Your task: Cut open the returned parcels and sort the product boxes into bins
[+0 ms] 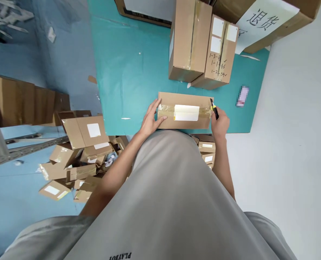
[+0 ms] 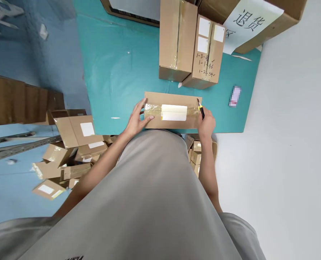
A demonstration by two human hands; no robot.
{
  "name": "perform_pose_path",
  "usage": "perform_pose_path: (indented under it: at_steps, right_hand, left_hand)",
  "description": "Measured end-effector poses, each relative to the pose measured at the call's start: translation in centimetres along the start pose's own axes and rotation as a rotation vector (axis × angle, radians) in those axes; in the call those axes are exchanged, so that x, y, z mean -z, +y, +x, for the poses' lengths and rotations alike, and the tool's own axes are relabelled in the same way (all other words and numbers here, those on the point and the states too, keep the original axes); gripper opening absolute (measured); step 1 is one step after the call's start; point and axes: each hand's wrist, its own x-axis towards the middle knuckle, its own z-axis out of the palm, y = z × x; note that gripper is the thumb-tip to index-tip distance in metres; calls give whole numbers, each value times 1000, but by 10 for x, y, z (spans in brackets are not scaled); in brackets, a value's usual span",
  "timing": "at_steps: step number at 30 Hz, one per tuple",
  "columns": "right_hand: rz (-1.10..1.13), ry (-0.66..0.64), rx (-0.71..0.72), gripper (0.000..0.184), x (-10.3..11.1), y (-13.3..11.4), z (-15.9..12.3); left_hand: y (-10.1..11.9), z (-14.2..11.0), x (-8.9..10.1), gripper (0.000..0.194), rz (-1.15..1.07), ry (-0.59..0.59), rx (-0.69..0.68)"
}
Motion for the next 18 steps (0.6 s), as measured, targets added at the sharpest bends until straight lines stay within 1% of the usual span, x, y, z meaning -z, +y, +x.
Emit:
perform_pose_path:
  at_steps: [2, 5, 7, 10, 13, 18]
  right_hand:
    - [8, -97, 158, 50, 6, -23, 4]
    - [-35, -332, 395, 47, 9, -67, 9]
    - [-117, -460, 499, 47, 9, -97, 11]
    - [-250, -584, 603, 49, 10, -133, 17]
    - [-343, -652, 679, 48, 12, -153, 26]
    - [-393, -704, 756, 49, 11, -164, 39]
  left_hand:
    - [2, 1, 1, 97, 18, -17, -9]
    - [1, 1, 1, 97, -13, -52, 22]
    - [0, 1, 1, 97, -44, -61, 37]
    - [0, 1, 0, 97, -85, -65, 53]
    - [2, 1, 0, 95, -103, -61, 58]
    - [0, 2, -2, 92, -129, -55, 48]
